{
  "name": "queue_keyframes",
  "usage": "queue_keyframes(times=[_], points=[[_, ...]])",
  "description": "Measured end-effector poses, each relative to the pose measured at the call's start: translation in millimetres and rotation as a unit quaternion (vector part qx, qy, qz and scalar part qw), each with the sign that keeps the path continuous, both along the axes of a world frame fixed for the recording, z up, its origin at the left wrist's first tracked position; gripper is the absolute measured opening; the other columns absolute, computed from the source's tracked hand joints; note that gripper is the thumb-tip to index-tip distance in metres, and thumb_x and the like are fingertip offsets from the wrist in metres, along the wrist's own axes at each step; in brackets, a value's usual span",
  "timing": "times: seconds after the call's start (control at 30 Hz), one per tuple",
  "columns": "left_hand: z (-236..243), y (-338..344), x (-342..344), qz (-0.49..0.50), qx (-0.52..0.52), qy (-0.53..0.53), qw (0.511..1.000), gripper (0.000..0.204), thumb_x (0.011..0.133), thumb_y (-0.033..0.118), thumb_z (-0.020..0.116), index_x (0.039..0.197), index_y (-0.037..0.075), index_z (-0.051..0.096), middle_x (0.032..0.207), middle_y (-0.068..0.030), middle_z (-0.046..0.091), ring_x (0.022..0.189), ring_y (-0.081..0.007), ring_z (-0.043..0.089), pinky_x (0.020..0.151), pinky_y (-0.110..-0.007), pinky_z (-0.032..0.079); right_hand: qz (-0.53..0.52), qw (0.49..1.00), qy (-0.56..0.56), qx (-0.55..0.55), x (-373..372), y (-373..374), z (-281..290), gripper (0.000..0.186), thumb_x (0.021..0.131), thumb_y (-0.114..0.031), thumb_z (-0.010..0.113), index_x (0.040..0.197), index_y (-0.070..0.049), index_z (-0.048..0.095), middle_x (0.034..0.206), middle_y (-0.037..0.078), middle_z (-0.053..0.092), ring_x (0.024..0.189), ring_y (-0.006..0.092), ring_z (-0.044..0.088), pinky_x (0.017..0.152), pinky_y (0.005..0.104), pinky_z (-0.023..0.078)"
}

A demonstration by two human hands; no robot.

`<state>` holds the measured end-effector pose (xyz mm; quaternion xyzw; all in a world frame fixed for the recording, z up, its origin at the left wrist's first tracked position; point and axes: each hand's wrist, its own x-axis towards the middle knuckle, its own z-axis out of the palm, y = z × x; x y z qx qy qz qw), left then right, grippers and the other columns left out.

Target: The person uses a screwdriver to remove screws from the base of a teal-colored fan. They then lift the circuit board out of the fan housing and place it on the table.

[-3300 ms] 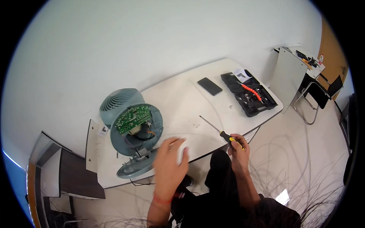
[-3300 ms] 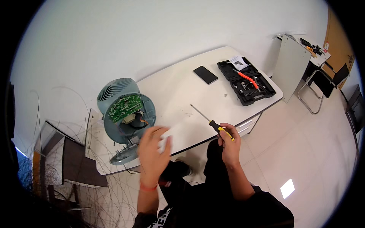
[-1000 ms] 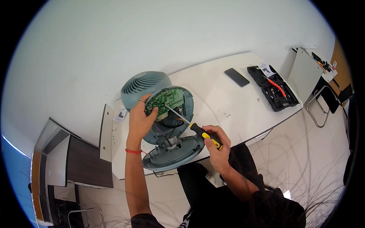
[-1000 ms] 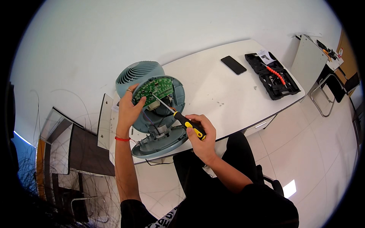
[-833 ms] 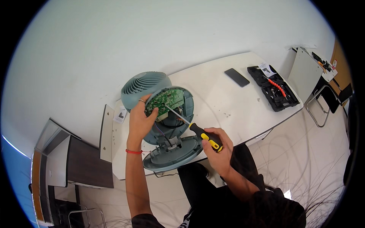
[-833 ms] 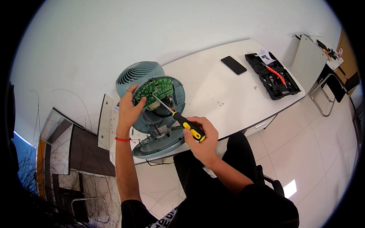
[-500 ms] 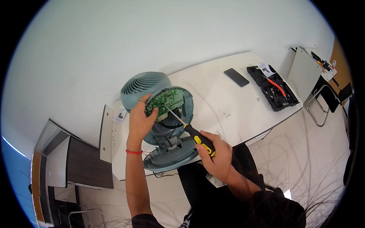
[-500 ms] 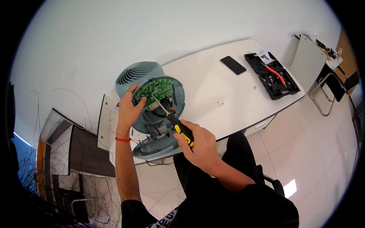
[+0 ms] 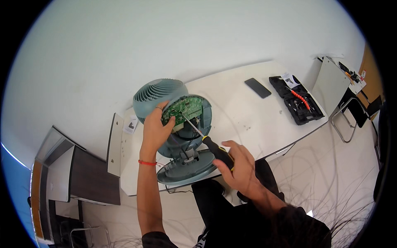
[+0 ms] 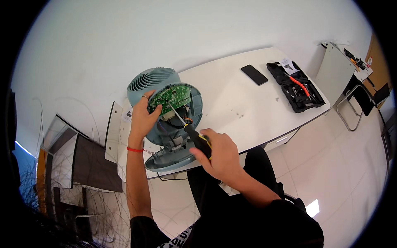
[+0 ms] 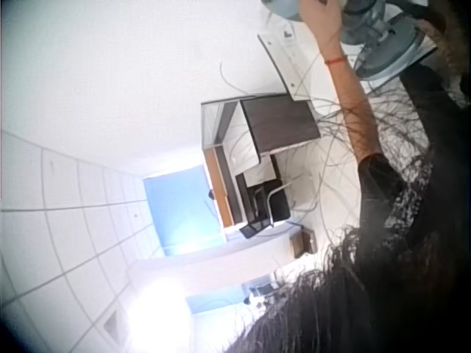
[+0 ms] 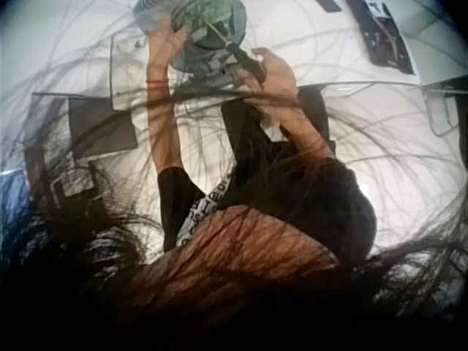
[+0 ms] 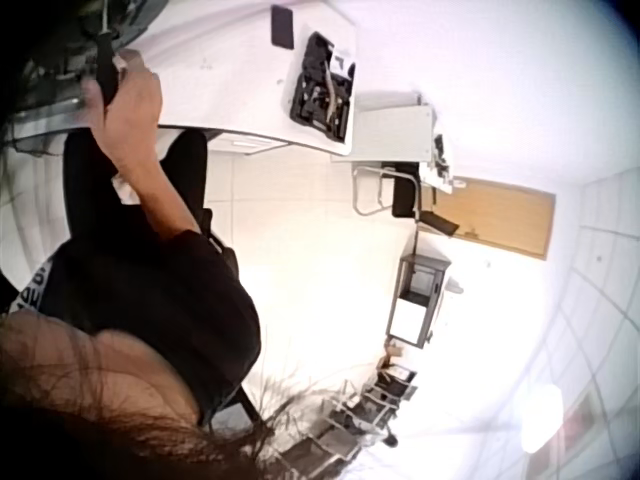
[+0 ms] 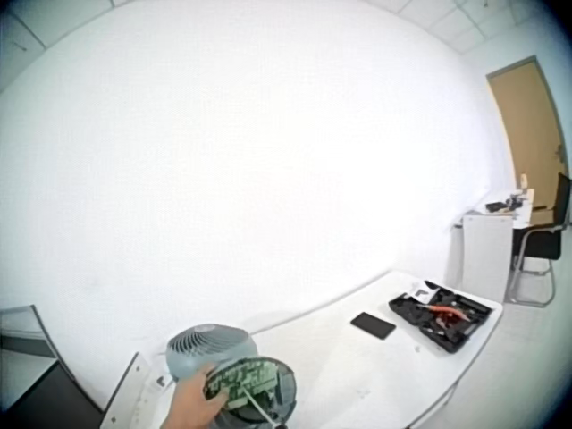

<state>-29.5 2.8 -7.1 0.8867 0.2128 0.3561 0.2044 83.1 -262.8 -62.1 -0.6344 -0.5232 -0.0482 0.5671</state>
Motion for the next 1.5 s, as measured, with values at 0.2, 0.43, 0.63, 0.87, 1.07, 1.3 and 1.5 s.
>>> queue_keyframes(times=[0.2, 0.43, 0.63, 0.87, 1.07, 1.3, 1.5], points=[[3, -5, 1, -0.014, -0.04, -0.005, 0.999, 0.046, 0.09, 0.009, 0.072, 0.133, -0.002, 0.061, 0.112, -0.0225, 0.074, 0.103, -0.0323, 0.072, 0.091, -0.037, 0.053, -0.089, 0.983, -0.014, 0.158, 3, 14, -3, 0.046, 0.084, -0.007, 0.082, 0.124, 0.001, 0.06, 0.092, 0.015, 0.058, 0.075, 0.0281, 0.052, 0.072, 0.0379, 0.045], [2, -6, 1, -0.004, -0.032, 0.001, 0.999, 0.046, 0.09, 0.009, 0.072, 0.133, -0.001, 0.061, 0.113, -0.0216, 0.074, 0.103, -0.0322, 0.073, 0.092, -0.036, 0.054, -0.081, 0.978, 0.048, 0.184, 6, 18, -15, 0.043, 0.09, -0.018, 0.078, 0.125, -0.001, 0.062, 0.085, 0.012, 0.06, 0.079, 0.0265, 0.053, 0.07, 0.0376, 0.04], [-1, -1, 0, -0.003, -0.013, -0.003, 1.0, 0.046, 0.09, 0.009, 0.072, 0.133, -0.001, 0.061, 0.112, -0.0209, 0.075, 0.102, -0.0319, 0.073, 0.091, -0.036, 0.054, -0.082, 0.991, -0.092, 0.049, 18, 3, -12, 0.047, 0.086, -0.017, 0.081, 0.126, 0.0, 0.062, 0.095, 0.014, 0.061, 0.08, 0.0257, 0.056, 0.079, 0.0393, 0.04], [2, -6, 1, -0.004, -0.032, -0.002, 0.999, 0.045, 0.09, 0.008, 0.072, 0.132, -0.001, 0.061, 0.111, -0.0214, 0.074, 0.102, -0.0321, 0.073, 0.091, -0.036, 0.054, -0.097, 0.991, -0.069, 0.069, 10, 3, 3, 0.04, 0.088, -0.01, 0.072, 0.126, 0.0, 0.065, 0.074, 0.004, 0.058, 0.064, 0.0222, 0.052, 0.079, 0.0391, 0.039], [-1, -1, -1, -0.014, -0.007, -0.026, 1.0, 0.043, 0.09, 0.01, 0.072, 0.13, 0.001, 0.062, 0.107, -0.023, 0.074, 0.099, -0.0378, 0.072, 0.088, -0.039, 0.055, -0.132, 0.981, -0.093, 0.111, 7, 12, -5, 0.053, 0.084, -0.009, 0.075, 0.133, 0.002, 0.06, 0.088, 0.009, 0.06, 0.076, 0.0235, 0.053, 0.08, 0.0393, 0.039], [0, -6, 2, -0.014, 0.012, -0.03, 0.999, 0.041, 0.089, 0.009, 0.071, 0.129, 0.002, 0.063, 0.105, -0.0233, 0.074, 0.097, -0.0407, 0.072, 0.086, -0.041, 0.055, -0.093, 0.98, 0.015, 0.177, 5, 18, -17, 0.062, 0.081, -0.009, 0.08, 0.137, 0.003, 0.055, 0.091, 0.012, 0.059, 0.089, 0.0255, 0.052, 0.079, 0.0388, 0.039], [0, -6, 1, -0.011, -0.006, -0.03, 0.999, 0.041, 0.089, 0.009, 0.071, 0.129, 0.002, 0.063, 0.104, -0.0234, 0.073, 0.097, -0.0407, 0.072, 0.086, -0.041, 0.055, -0.073, 0.995, 0.063, -0.023, 5, -3, -13, 0.061, 0.083, -0.007, 0.081, 0.136, 0.003, 0.052, 0.1, 0.015, 0.058, 0.091, 0.0258, 0.052, 0.08, 0.0357, 0.04]])
